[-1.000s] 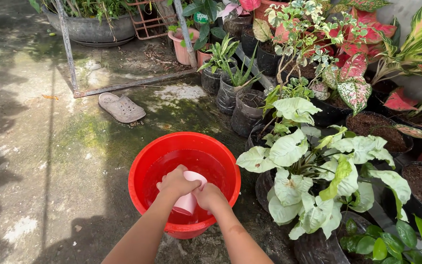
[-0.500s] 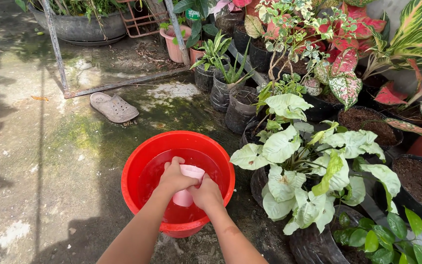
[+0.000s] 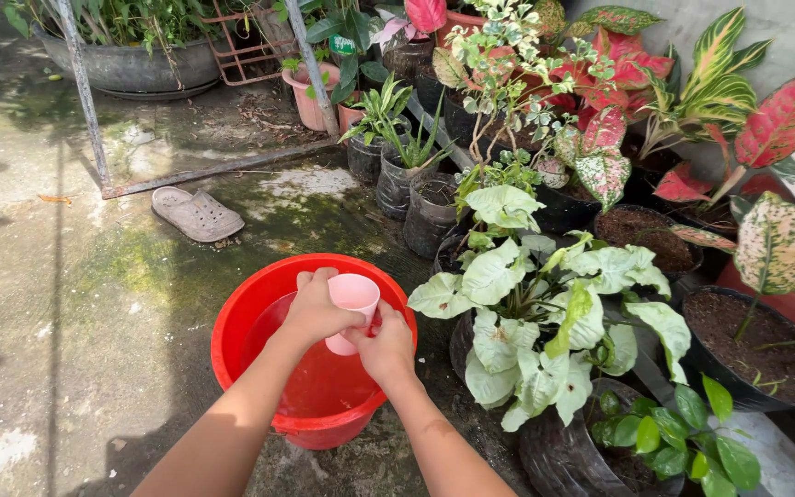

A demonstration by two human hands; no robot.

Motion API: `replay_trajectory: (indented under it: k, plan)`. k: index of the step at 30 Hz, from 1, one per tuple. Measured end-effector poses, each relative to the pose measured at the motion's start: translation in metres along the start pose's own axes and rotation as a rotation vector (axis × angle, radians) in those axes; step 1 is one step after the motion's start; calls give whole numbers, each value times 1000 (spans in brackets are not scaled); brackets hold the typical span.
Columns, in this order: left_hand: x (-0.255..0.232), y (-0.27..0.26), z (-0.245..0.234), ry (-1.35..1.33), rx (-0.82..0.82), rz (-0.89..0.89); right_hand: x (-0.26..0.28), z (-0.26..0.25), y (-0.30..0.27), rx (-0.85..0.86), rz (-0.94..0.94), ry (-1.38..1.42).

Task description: Water various potted plants using a pink cup filled from a red bucket.

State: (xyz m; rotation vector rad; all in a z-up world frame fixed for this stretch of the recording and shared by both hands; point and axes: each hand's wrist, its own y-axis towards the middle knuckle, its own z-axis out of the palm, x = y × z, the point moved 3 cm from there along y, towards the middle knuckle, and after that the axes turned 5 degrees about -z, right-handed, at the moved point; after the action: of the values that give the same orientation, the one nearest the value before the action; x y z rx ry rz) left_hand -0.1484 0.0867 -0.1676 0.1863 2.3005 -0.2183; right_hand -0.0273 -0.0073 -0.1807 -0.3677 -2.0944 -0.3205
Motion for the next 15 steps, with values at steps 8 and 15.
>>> replay_trajectory:
  k: [8,15]
  plan:
    - [-69,-10,-21,-32,-31,112,40,-64,0,-85,-86,76]
    - [-135,-16,-31,-6,-91,261,59,-118,9,-181,-201,65]
